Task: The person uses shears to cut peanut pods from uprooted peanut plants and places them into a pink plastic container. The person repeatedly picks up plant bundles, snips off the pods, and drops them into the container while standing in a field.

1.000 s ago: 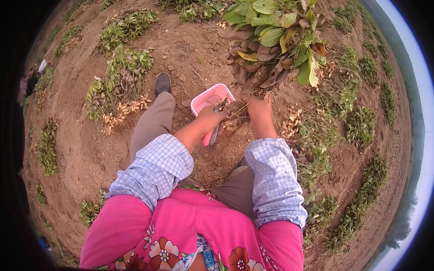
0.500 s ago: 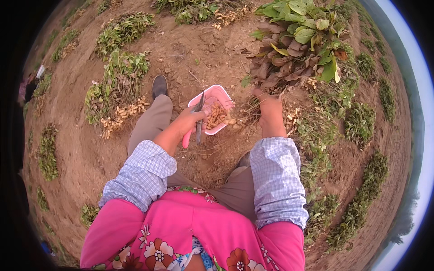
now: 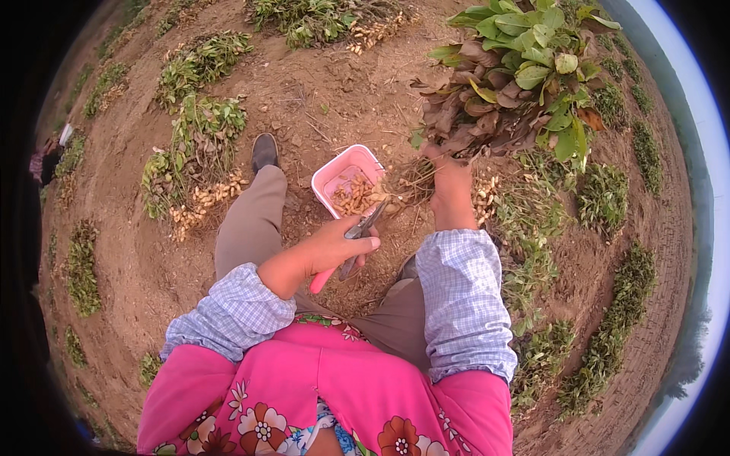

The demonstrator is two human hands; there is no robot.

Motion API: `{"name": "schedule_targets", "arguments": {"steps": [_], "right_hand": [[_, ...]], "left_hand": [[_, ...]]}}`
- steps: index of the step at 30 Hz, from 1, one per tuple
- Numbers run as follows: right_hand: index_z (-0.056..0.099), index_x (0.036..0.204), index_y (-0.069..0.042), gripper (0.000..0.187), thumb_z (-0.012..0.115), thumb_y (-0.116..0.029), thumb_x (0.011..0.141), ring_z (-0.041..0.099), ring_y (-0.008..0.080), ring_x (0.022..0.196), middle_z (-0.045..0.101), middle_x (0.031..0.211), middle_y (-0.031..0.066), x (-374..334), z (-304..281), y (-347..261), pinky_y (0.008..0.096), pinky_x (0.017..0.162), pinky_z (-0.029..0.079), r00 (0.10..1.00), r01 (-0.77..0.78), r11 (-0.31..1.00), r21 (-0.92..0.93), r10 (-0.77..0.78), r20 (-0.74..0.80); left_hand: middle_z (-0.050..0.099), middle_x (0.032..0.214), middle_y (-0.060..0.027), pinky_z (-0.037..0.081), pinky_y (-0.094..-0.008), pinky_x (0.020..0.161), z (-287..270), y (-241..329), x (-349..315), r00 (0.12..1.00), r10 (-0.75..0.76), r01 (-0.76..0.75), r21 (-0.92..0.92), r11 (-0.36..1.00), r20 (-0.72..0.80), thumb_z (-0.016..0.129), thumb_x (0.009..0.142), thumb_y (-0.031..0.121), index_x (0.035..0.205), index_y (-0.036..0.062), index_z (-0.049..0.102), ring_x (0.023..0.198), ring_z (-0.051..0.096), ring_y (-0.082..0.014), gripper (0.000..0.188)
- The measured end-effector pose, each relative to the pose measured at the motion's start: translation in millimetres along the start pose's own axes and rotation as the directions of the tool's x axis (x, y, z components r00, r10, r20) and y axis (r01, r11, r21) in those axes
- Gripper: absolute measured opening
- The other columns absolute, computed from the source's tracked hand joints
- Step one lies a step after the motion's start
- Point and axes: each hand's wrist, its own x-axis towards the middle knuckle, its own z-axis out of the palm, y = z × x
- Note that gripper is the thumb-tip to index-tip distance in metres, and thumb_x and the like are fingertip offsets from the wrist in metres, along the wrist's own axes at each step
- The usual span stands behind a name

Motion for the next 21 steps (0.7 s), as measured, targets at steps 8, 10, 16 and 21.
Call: {"name": "schedule_targets", "arguments": {"steps": [8,10,16,21], "right_hand": [[0.06,0.112,0.001,0.054,0.081,-0.012,0.064,0.051,0.023,0.112,0.06,0.117,0.0098,2,-5,4,0.0381,0.101,0.036,0.997,0.057,0.998,-0.008,-0.057,-0.056],[0.059,0.113,0.001,0.055,0.081,-0.012,0.064,0.05,0.0236,0.113,0.059,0.118,0.01,-2,-2,-2,0.0381,0.101,0.035,0.997,0.059,0.998,-0.009,-0.06,-0.047],[0.054,0.121,0.001,0.062,0.079,-0.008,0.065,0.051,0.0238,0.111,0.057,0.12,0.0094,-19,8,-18,0.0367,0.098,0.039,1.0,0.002,0.999,-0.035,-0.003,-0.003],[0.052,0.123,-0.001,0.064,0.079,-0.008,0.065,0.052,0.0236,0.11,0.057,0.12,0.009,-5,-1,1,0.0366,0.098,0.039,1.0,0.015,0.997,-0.069,-0.015,-0.007]], "left_hand": [[0.058,0.081,-0.0017,0.046,-0.0273,0.059,-7,-2,1,0.998,-0.023,0.028,-0.083,0.996,0.065,0.063,0.087,0.026,0.104,0.0043,0.056,0.066,0.058,-0.0111,0.029],[0.058,0.079,-0.0021,0.046,-0.0275,0.059,-3,-3,2,1.0,-0.004,0.004,-0.018,1.0,-0.003,0.063,0.087,0.026,0.103,0.0039,0.056,0.065,0.058,-0.0112,0.028],[0.058,0.077,-0.0035,0.048,-0.0287,0.06,2,5,13,0.987,0.09,-0.092,-0.004,0.996,-0.13,0.063,0.087,0.027,0.103,0.0018,0.056,0.065,0.059,-0.0123,0.031],[0.061,0.078,-0.0057,0.049,-0.0295,0.062,1,2,18,0.984,0.083,-0.083,0.007,0.997,-0.155,0.063,0.086,0.029,0.103,0.0012,0.057,0.065,0.06,-0.0132,0.033]]}}
